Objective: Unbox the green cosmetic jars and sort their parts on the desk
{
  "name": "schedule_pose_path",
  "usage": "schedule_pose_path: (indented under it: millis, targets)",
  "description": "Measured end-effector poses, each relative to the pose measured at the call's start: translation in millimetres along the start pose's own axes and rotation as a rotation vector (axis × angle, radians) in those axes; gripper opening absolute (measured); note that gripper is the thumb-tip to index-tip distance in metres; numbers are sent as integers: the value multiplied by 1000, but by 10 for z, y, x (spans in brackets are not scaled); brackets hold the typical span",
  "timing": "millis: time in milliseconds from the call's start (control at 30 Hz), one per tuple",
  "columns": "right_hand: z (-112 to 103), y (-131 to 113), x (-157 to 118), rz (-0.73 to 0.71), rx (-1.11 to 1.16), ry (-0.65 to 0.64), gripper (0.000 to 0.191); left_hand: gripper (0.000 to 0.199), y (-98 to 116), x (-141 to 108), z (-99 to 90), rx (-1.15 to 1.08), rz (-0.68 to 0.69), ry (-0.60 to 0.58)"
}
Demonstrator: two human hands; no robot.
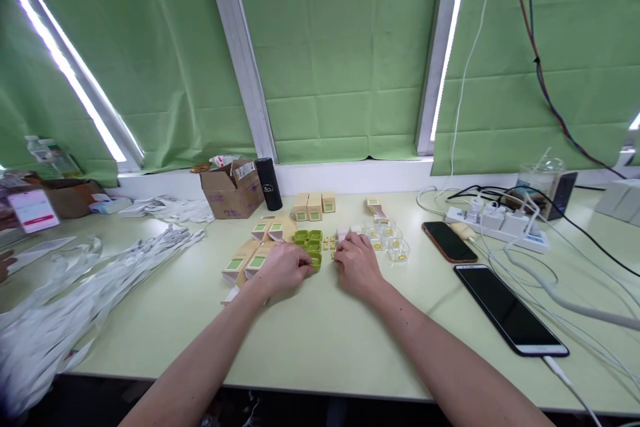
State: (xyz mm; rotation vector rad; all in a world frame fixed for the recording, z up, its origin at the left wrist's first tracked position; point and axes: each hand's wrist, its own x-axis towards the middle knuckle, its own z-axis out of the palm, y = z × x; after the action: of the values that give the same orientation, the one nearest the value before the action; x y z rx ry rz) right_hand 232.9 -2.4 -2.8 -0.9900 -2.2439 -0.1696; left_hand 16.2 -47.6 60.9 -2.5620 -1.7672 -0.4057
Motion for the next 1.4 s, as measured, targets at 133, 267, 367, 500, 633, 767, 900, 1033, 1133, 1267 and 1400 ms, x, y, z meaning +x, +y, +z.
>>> schedule_pose_path:
  millis: [133, 267, 367, 500, 633, 767, 900, 1033, 1133, 1267, 1400]
  targets:
    - [14, 13, -2, -17, 8, -21, 22, 15, -37, 11, 19, 70, -15, -45]
    - [32, 17, -6, -22, -21, -57, 22, 15, -54, 20, 42, 103, -41, -77]
    - [32, 13, -6, -18, -40, -76, 23, 16, -62, 26, 56, 118, -50, -83]
    - [34, 13, -2, -22, -45, -86, 25, 16, -71, 32, 73, 138, -69, -74]
    - [42, 17, 0, -26, -37, -91, 28, 16, -62, 31, 69, 133, -82, -83]
    - [30, 13, 1, -25, -32, -102, 30, 17, -40, 30, 52, 143, -92, -98]
    - [27, 18, 3, -26, -28, -105, 31, 17, -21, 33, 38, 157, -98, -105]
    - [46, 30, 1, -31, -30, -100, 30, 18, -9, 31, 18, 163, -98, -123]
    - [56, 30, -1, -38, -25, -88, 29, 18, 0, 27, 3, 163, -106, -129]
    - [34, 25, 7, -28, -8, -38, 26, 18, 10, 19, -5, 154, -100, -103]
    - [-46, 47, 27, 32, 15, 71, 26, 17, -2, 16, -11, 117, -114, -45]
